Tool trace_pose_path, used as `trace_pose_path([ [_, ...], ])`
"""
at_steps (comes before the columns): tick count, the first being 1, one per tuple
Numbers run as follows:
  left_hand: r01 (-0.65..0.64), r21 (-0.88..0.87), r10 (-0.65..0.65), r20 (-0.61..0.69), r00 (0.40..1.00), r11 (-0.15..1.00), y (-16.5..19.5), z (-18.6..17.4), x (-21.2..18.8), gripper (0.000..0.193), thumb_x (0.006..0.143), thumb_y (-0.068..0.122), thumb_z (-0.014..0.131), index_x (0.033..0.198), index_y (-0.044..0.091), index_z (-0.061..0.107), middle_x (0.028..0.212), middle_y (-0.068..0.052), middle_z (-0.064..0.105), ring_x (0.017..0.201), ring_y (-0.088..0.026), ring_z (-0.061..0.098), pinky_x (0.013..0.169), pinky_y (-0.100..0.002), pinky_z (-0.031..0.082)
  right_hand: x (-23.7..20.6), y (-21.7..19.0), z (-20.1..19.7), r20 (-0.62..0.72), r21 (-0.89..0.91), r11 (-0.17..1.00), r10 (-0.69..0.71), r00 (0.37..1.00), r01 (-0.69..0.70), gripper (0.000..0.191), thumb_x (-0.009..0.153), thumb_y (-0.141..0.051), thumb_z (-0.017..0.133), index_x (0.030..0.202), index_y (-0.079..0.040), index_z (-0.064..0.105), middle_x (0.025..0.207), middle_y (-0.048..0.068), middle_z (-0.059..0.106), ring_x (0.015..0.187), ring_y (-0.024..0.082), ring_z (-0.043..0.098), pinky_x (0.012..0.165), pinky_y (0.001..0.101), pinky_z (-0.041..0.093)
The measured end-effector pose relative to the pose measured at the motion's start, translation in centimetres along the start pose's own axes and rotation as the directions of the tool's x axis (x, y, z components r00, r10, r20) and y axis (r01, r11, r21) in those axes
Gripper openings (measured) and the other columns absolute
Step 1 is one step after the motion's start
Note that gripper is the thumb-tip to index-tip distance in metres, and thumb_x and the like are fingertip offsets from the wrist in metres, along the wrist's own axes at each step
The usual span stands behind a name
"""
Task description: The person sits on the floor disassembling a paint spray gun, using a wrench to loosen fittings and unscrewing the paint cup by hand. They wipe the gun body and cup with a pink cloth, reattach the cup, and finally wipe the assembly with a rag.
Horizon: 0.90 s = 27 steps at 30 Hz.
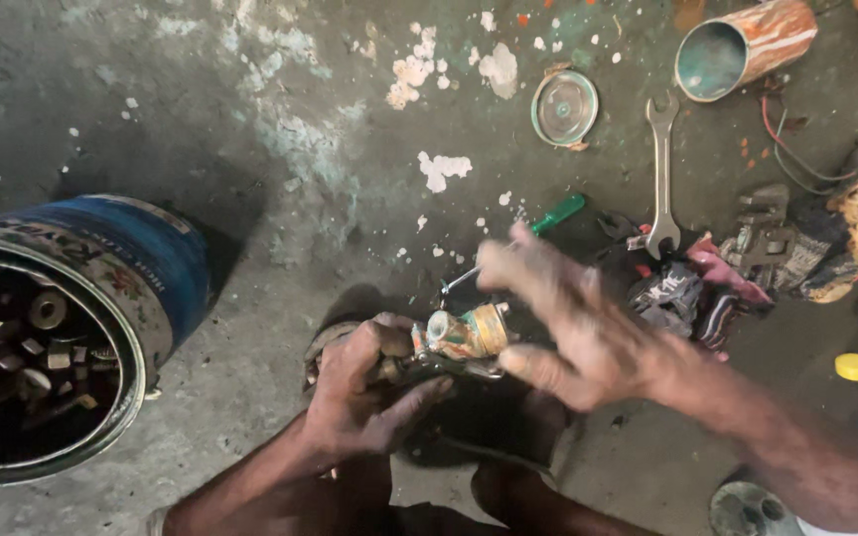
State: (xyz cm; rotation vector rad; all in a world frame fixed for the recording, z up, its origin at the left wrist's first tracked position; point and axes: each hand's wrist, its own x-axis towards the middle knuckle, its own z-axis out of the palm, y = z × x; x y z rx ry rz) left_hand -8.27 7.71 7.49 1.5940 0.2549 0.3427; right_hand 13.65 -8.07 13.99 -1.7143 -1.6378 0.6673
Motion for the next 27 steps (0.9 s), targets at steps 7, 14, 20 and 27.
trace_pose_path([
  [7, 0.003, -0.047, -0.001, 0.033, 0.999, 0.999, 0.2, 0.0, -0.1, 0.041, 0.080, 0.010, 0.090, 0.103, 0.006, 0.056, 0.102, -0.011, 0.072, 0.083, -0.020, 0.073, 0.071, -0.032, 0.055, 0.5, -0.7, 1.2, 0.280, 0.340, 0.644, 0.626, 0.728, -0.685, 0.045, 0.105, -0.028, 0.050, 0.144, -0.005, 0.051, 0.103, 0.018, 0.071, 0.099, 0.032, 0.069, 0.092, 0.0447, 0.054],
  [14, -0.017, -0.127, 0.022, 0.038, 0.999, 0.992, 0.3, 0.0, 0.2, 0.037, 0.083, 0.006, 0.088, 0.102, 0.005, 0.056, 0.101, -0.011, 0.072, 0.081, -0.018, 0.072, 0.069, -0.030, 0.055, 0.6, -0.3, 0.8, 0.006, 0.019, 0.997, -0.073, 0.997, 0.072, 0.041, 0.112, -0.032, 0.044, 0.136, 0.001, 0.041, 0.120, 0.019, 0.062, 0.114, 0.036, 0.061, 0.105, 0.0530, 0.043],
  [20, -0.061, -0.096, 0.067, 0.063, 0.996, 0.994, 0.4, -0.2, 0.1, 0.034, 0.082, 0.005, 0.086, 0.105, 0.004, 0.061, 0.100, -0.011, 0.071, 0.082, -0.017, 0.073, 0.068, -0.030, 0.056, 0.5, -2.2, 1.9, 0.042, 0.225, 0.879, 0.423, 0.905, -0.421, 0.040, 0.108, -0.029, 0.046, 0.135, 0.000, 0.050, 0.109, 0.011, 0.067, 0.103, 0.027, 0.069, 0.104, 0.0495, 0.051],
  [27, 0.076, -0.153, -0.066, 0.071, 0.995, 0.985, 0.1, 0.2, -0.2, 0.033, 0.083, 0.008, 0.088, 0.101, 0.005, 0.061, 0.097, -0.008, 0.074, 0.072, -0.013, 0.073, 0.062, -0.028, 0.056, 0.2, 0.6, -0.2, 0.004, -0.123, 0.957, -0.263, 0.965, 0.261, 0.047, 0.103, -0.036, 0.054, 0.135, -0.003, 0.044, 0.096, 0.013, 0.067, 0.091, 0.032, 0.070, 0.110, 0.0601, 0.042],
])
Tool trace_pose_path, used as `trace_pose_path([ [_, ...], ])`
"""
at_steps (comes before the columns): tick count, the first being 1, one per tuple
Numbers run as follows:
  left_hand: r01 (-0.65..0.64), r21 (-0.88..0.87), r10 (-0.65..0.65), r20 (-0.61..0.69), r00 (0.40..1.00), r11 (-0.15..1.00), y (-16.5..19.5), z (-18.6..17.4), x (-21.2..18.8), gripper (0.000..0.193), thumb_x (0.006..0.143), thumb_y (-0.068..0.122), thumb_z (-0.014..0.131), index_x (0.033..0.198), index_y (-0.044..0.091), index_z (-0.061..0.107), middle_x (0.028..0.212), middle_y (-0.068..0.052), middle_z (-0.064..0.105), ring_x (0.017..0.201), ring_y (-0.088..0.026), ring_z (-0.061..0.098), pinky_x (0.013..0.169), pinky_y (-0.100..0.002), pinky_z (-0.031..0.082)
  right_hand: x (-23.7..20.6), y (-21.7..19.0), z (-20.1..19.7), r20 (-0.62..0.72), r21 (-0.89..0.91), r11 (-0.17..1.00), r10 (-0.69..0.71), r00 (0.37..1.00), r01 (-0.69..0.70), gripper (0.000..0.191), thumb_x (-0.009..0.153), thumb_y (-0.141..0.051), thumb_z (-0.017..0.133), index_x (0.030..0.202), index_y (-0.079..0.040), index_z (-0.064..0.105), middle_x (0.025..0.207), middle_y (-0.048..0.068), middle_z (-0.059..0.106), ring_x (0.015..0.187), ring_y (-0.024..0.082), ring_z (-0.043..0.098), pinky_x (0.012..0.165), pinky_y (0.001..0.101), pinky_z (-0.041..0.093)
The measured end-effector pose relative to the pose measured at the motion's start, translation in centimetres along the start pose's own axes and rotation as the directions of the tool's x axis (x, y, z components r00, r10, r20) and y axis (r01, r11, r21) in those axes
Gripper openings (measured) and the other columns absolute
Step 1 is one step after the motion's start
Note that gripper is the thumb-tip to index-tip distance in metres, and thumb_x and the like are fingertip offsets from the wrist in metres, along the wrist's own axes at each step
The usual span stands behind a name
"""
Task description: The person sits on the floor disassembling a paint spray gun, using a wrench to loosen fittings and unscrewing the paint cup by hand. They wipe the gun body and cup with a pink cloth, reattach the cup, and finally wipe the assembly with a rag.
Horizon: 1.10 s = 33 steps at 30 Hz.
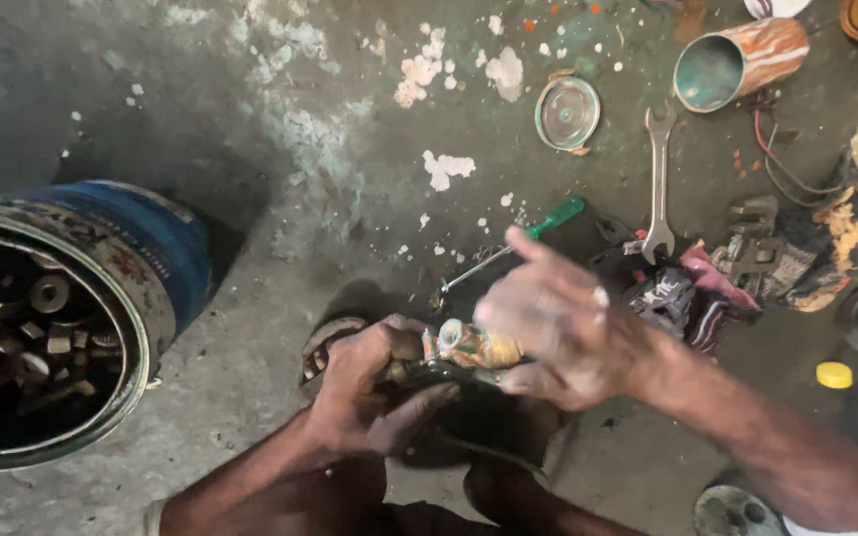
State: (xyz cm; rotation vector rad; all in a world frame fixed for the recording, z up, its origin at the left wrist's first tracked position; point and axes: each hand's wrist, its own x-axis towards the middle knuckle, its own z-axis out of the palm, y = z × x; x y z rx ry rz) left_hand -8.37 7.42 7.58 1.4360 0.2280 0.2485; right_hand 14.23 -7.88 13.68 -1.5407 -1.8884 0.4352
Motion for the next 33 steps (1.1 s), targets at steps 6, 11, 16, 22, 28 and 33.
trace_pose_path([
  [6, -0.120, 0.151, 0.130, -0.058, 0.990, 0.981, -0.2, -0.3, -0.4, 0.037, 0.082, 0.012, 0.087, 0.104, 0.005, 0.058, 0.100, -0.009, 0.071, 0.082, -0.017, 0.072, 0.070, -0.030, 0.055, -2.0, -0.4, 3.5, 0.098, 0.216, 0.914, 0.330, 0.939, -0.343, 0.037, 0.112, -0.026, 0.058, 0.135, -0.001, 0.045, 0.098, 0.011, 0.066, 0.084, 0.028, 0.068, 0.083, 0.0452, 0.057],
  [11, -0.118, 0.009, 0.118, -0.015, 0.993, 0.993, 0.3, -0.6, -0.1, 0.032, 0.085, 0.008, 0.086, 0.105, 0.005, 0.060, 0.102, -0.011, 0.072, 0.081, -0.018, 0.074, 0.069, -0.030, 0.056, -2.5, -1.2, 2.6, 0.037, 0.303, 0.891, 0.343, 0.939, -0.338, 0.046, 0.109, -0.034, 0.051, 0.132, 0.004, 0.042, 0.111, 0.021, 0.062, 0.088, 0.032, 0.067, 0.081, 0.0464, 0.056],
  [16, -0.192, 0.004, 0.192, -0.004, 0.981, 0.981, 0.3, -0.2, 0.6, 0.033, 0.085, 0.005, 0.085, 0.105, 0.004, 0.059, 0.104, -0.013, 0.071, 0.085, -0.020, 0.074, 0.071, -0.031, 0.057, -1.3, -1.0, 1.5, -0.064, 0.273, 0.931, 0.269, 0.961, -0.242, 0.036, 0.112, -0.036, 0.045, 0.121, -0.001, 0.047, 0.102, 0.016, 0.060, 0.086, 0.032, 0.064, 0.092, 0.0490, 0.057],
  [22, -0.217, 0.006, 0.217, -0.020, 0.976, 0.976, 0.2, 0.1, 0.5, 0.034, 0.084, 0.002, 0.086, 0.103, 0.003, 0.058, 0.103, -0.014, 0.071, 0.084, -0.022, 0.074, 0.069, -0.031, 0.056, -1.7, -2.4, 1.6, 0.116, 0.346, 0.698, 0.631, 0.767, -0.627, 0.034, 0.112, -0.028, 0.042, 0.094, -0.002, 0.055, 0.078, 0.010, 0.060, 0.068, 0.028, 0.062, 0.066, 0.0395, 0.048],
  [28, -0.256, 0.020, 0.256, -0.021, 0.966, 0.967, -0.1, 0.2, 0.7, 0.035, 0.082, -0.001, 0.086, 0.104, 0.002, 0.059, 0.103, -0.016, 0.071, 0.082, -0.023, 0.073, 0.066, -0.032, 0.054, -1.7, -2.9, 1.5, 0.294, 0.390, 0.343, 0.833, 0.468, -0.855, 0.045, 0.109, -0.037, 0.043, 0.084, -0.002, 0.059, 0.063, 0.009, 0.055, 0.059, 0.029, 0.055, 0.056, 0.0396, 0.045],
  [33, -0.299, -0.018, 0.298, -0.030, 0.954, 0.954, 0.2, 0.0, 1.0, 0.033, 0.084, -0.001, 0.084, 0.104, 0.004, 0.059, 0.102, -0.014, 0.070, 0.087, -0.024, 0.073, 0.070, -0.032, 0.056, 0.3, -2.1, -1.2, -0.030, 0.037, 0.946, 0.323, 0.946, -0.322, 0.060, 0.101, -0.051, 0.051, 0.114, 0.007, 0.054, 0.107, 0.022, 0.061, 0.099, 0.037, 0.062, 0.089, 0.0465, 0.052],
])
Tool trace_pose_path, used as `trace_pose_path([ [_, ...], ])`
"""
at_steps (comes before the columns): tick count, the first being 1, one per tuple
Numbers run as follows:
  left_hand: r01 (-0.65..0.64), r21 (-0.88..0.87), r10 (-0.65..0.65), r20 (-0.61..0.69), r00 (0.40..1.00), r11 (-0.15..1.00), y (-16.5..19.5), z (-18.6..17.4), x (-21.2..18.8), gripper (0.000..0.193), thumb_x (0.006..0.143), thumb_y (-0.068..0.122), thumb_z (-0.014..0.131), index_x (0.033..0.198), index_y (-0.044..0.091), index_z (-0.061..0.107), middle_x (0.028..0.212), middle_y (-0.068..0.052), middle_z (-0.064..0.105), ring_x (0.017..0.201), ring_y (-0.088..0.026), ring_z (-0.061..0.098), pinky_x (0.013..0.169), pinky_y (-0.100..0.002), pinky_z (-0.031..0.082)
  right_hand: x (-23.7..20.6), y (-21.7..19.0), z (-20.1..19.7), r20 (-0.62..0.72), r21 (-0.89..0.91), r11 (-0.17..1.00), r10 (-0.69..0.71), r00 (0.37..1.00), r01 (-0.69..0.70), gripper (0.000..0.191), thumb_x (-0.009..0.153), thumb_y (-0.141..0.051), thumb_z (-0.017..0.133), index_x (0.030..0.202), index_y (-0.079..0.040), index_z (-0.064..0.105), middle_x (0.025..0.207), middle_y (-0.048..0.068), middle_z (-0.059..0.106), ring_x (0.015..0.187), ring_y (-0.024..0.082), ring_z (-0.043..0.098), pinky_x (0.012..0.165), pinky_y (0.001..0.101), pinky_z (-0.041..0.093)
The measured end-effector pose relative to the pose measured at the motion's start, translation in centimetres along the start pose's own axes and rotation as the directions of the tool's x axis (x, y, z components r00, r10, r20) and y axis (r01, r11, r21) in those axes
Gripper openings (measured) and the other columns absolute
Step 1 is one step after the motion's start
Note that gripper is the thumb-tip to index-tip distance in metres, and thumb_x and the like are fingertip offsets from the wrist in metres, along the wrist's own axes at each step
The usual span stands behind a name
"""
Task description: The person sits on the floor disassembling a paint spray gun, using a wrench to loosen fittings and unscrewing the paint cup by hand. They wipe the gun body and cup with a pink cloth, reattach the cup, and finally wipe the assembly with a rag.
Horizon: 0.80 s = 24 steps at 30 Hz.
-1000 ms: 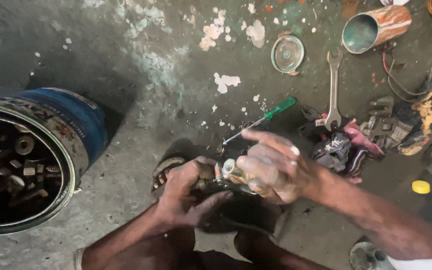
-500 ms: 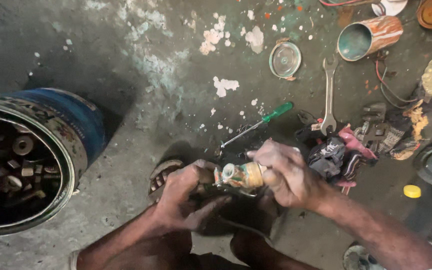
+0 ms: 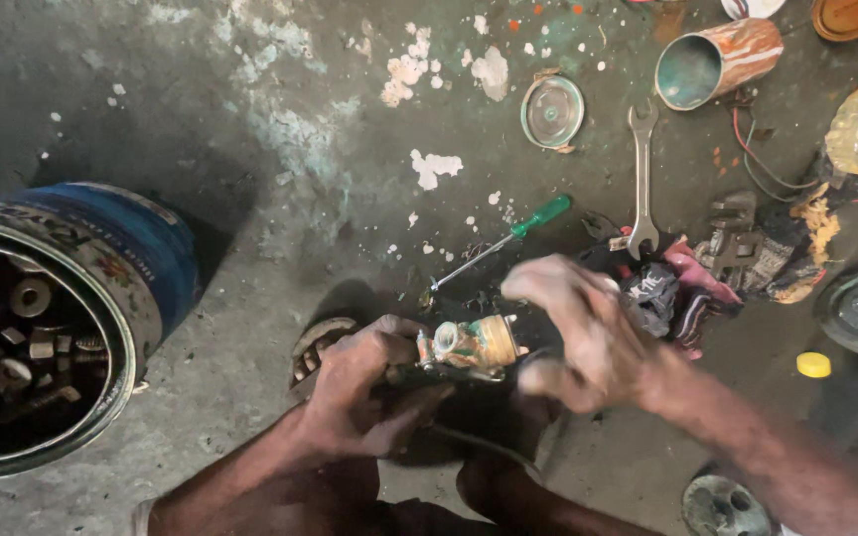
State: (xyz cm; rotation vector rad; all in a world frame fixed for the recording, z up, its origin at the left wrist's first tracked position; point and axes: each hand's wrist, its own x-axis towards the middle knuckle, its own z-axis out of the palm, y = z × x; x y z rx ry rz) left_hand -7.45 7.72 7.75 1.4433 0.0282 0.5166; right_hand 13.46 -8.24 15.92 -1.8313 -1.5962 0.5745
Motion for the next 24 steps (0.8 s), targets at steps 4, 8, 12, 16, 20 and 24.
trace_pose_path([
  [4, 0.072, 0.004, -0.072, 0.042, 0.997, 0.997, 0.3, -0.1, 0.3, 0.033, 0.083, 0.002, 0.085, 0.102, 0.003, 0.059, 0.101, -0.014, 0.070, 0.081, -0.022, 0.071, 0.068, -0.032, 0.055, 1.7, -0.8, -0.7, 0.120, -0.284, 0.911, -0.274, 0.954, 0.298, 0.045, 0.092, -0.037, 0.068, 0.114, 0.001, 0.058, 0.114, 0.018, 0.063, 0.106, 0.032, 0.063, 0.107, 0.0582, 0.048],
  [8, 0.215, 0.064, -0.215, -0.005, 0.977, 0.974, 0.5, 0.5, 0.5, 0.032, 0.082, 0.003, 0.086, 0.101, 0.003, 0.060, 0.093, -0.012, 0.069, 0.073, -0.021, 0.069, 0.063, -0.032, 0.053, 1.6, -1.6, 0.3, 0.189, -0.611, 0.767, -0.098, 0.977, 0.195, 0.038, 0.078, -0.015, 0.074, 0.112, 0.000, 0.065, 0.109, 0.016, 0.066, 0.102, 0.032, 0.064, 0.107, 0.0589, 0.050],
  [12, 0.140, 0.099, -0.134, -0.068, 0.989, 0.985, -0.2, 1.5, 0.5, 0.034, 0.081, 0.004, 0.086, 0.096, 0.004, 0.055, 0.090, -0.013, 0.065, 0.072, -0.025, 0.065, 0.063, -0.034, 0.051, 1.0, 0.9, 2.1, 0.200, -0.614, 0.774, -0.039, 0.979, 0.156, 0.023, 0.094, -0.023, 0.075, 0.101, -0.004, 0.063, 0.093, 0.011, 0.059, 0.091, 0.032, 0.062, 0.103, 0.0560, 0.057],
  [16, 0.122, 0.214, -0.114, -0.048, 0.992, 0.969, -0.5, 1.9, -0.3, 0.034, 0.079, 0.004, 0.086, 0.095, 0.004, 0.056, 0.086, -0.014, 0.062, 0.069, -0.030, 0.066, 0.056, -0.038, 0.049, -0.4, 2.4, 2.9, 0.302, -0.525, 0.850, 0.132, 0.944, 0.049, 0.034, 0.078, -0.030, 0.079, 0.101, -0.010, 0.063, 0.097, 0.011, 0.064, 0.097, 0.031, 0.064, 0.086, 0.0485, 0.052],
  [20, 0.038, 0.196, -0.047, 0.042, 0.998, 0.980, -0.5, 1.6, -0.8, 0.037, 0.082, 0.002, 0.085, 0.103, 0.002, 0.055, 0.090, -0.016, 0.062, 0.073, -0.036, 0.065, 0.059, -0.043, 0.049, -0.9, 1.4, 2.1, 0.336, -0.440, 0.897, 0.127, 0.933, 0.036, 0.073, 0.055, -0.043, 0.079, 0.116, -0.006, 0.067, 0.111, 0.018, 0.068, 0.102, 0.038, 0.061, 0.089, 0.0523, 0.045],
  [24, 0.071, 0.155, -0.093, 0.139, 0.986, 0.985, -0.1, 1.4, -0.9, 0.035, 0.083, 0.000, 0.084, 0.100, 0.005, 0.054, 0.091, -0.016, 0.061, 0.071, -0.034, 0.066, 0.057, -0.042, 0.049, 1.0, 0.1, 1.0, 0.597, -0.393, 0.881, 0.463, 0.656, -0.264, 0.053, 0.057, -0.025, 0.078, 0.108, -0.010, 0.068, 0.104, 0.015, 0.068, 0.100, 0.040, 0.060, 0.089, 0.0537, 0.044],
])
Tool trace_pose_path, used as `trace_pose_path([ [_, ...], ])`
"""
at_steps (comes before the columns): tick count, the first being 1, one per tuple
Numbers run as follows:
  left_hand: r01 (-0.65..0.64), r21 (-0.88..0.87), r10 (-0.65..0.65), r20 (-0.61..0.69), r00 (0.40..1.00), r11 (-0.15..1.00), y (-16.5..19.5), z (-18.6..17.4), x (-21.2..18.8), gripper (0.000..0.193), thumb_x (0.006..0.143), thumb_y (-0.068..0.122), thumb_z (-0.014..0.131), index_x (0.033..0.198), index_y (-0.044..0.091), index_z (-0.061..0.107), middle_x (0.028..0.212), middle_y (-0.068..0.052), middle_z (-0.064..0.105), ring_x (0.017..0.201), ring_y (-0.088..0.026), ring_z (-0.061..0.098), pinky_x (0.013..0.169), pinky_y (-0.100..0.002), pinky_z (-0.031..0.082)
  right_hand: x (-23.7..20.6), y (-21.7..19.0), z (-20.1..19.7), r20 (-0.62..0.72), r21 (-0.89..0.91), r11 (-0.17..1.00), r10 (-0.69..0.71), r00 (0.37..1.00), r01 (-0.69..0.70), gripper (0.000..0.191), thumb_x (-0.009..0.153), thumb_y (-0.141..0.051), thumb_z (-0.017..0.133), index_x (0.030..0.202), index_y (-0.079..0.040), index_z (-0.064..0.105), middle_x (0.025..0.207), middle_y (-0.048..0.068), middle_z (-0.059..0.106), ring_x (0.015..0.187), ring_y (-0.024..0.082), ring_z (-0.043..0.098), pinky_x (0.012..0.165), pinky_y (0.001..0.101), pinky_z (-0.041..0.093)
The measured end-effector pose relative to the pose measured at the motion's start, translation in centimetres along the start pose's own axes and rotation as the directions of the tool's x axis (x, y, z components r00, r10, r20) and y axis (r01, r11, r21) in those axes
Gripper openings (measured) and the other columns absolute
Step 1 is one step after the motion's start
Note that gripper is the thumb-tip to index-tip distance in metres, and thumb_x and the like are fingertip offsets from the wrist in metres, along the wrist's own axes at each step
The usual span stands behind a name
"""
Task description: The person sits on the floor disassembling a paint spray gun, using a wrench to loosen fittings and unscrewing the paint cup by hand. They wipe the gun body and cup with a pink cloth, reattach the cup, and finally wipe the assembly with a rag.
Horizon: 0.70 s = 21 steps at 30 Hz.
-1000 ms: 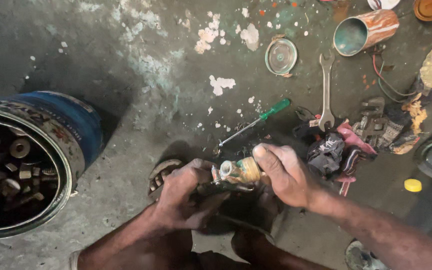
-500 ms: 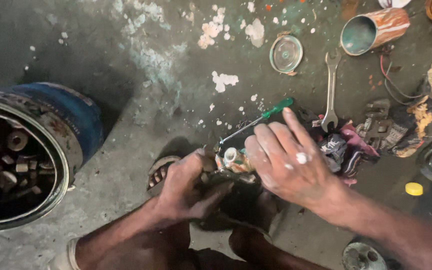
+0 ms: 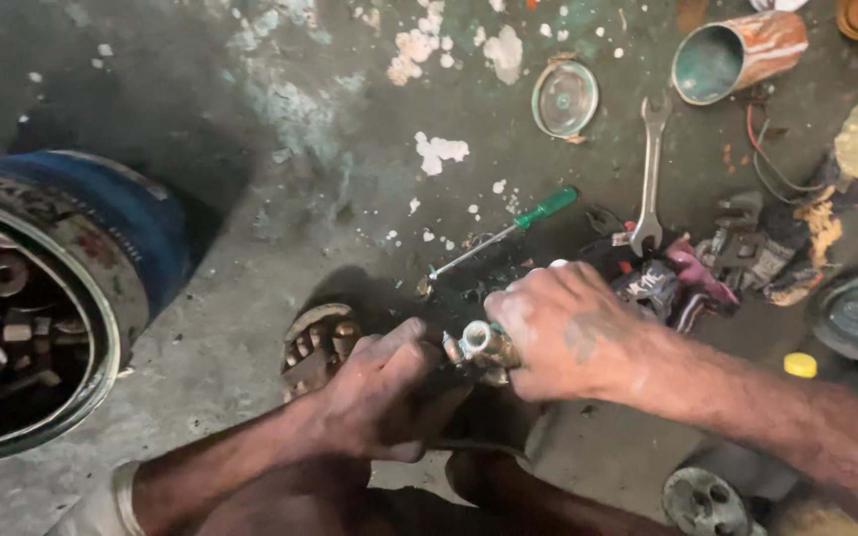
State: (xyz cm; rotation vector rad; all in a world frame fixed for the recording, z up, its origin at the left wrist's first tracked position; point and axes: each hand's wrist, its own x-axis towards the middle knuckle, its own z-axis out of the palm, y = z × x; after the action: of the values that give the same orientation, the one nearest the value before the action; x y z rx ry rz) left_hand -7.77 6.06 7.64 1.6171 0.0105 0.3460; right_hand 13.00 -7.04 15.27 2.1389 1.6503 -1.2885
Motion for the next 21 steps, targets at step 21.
trace_pose_path([
  [21, -0.247, 0.250, 0.278, -0.095, 0.956, 0.936, 1.4, -1.3, 1.0, 0.043, 0.083, 0.002, 0.088, 0.108, 0.000, 0.053, 0.102, -0.019, 0.070, 0.081, -0.027, 0.075, 0.063, -0.035, 0.058, -2.0, -2.1, 4.2, -0.023, 0.920, 0.364, 0.426, 0.905, -0.148, 0.048, 0.104, -0.045, 0.042, 0.086, -0.005, 0.061, 0.069, 0.004, 0.053, 0.067, 0.014, 0.052, 0.060, 0.0336, 0.046],
])
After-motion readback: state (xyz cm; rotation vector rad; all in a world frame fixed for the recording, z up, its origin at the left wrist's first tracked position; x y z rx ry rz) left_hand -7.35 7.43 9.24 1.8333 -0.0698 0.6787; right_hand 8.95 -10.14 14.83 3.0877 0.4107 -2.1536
